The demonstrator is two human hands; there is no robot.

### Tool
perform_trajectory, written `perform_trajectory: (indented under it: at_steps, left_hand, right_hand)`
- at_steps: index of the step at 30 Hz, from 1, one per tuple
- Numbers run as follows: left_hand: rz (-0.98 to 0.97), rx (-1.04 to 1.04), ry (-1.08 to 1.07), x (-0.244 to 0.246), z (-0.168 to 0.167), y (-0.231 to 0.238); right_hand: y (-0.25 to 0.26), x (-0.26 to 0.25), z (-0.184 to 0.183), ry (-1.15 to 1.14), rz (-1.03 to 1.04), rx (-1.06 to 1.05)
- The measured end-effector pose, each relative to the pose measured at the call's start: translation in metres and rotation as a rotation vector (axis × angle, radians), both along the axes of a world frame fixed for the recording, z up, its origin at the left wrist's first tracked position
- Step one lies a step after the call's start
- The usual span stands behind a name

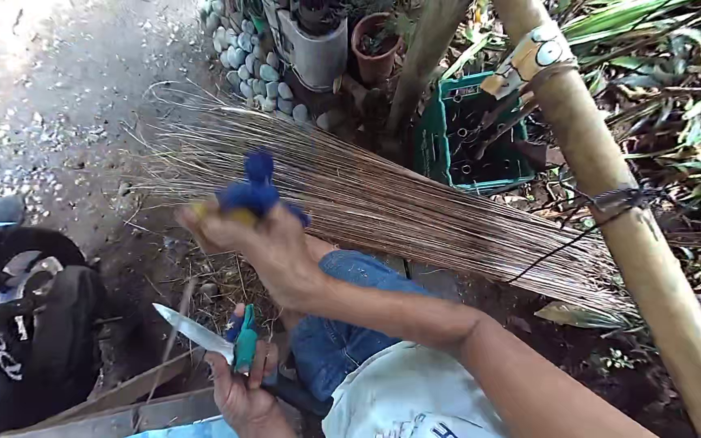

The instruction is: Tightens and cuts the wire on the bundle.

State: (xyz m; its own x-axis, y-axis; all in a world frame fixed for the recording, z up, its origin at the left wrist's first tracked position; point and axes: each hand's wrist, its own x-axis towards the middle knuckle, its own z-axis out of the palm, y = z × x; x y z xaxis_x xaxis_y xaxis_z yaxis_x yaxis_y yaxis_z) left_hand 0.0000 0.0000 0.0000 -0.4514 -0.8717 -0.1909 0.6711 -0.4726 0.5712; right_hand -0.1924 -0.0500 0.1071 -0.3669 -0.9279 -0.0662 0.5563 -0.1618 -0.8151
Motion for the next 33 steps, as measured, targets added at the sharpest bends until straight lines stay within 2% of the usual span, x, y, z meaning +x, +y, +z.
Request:
perform_trajectory:
  at_steps: [3,5,7,10,13,19,22,25,28,33]
  left_hand:
    - [0.085,0.003,-0.126,0.007,-0.011,-0.013]
    - [0.123,-0.001,-0.203,0.012,-0.016,-0.022]
    - [0.115,-0.061,-0.192,0.024,-0.025,-0.033]
    - [0.156,-0.146,-0.216,0.043,-0.018,-0.053]
    - [0.156,-0.229,-0.302,0.066,-0.003,-0.076]
    - [0.222,-0.258,-0.456,0.091,0.025,-0.107]
    - [0.235,-0.254,-0.496,0.079,0.032,-0.105]
    - [0.140,-0.238,-0.462,0.048,0.026,-0.096]
    - [0.033,-0.106,-0.488,0.003,0.016,-0.076]
    - [-0.208,0.089,-0.335,-0.047,-0.014,-0.038]
  right_hand:
    - [0.038,0.019,-0.047,-0.305,0.082,0.181]
    - [0.060,0.027,-0.058,-0.456,0.125,0.334]
    - [0.073,0.037,-0.066,-0.514,0.150,0.431]
    - [0.084,0.055,-0.072,-0.537,0.251,0.529]
    - [0.085,0.082,-0.073,-0.653,0.377,0.562]
    - [0.063,0.120,-0.066,-0.787,0.439,0.577]
    - [0.066,0.097,-0.064,-0.786,0.359,0.579]
    - [0.088,0.052,-0.065,-0.761,0.260,0.593]
    - [0.120,0.007,-0.065,-0.741,0.076,0.625]
    - [0.170,-0.055,-0.076,-0.664,-0.243,0.587]
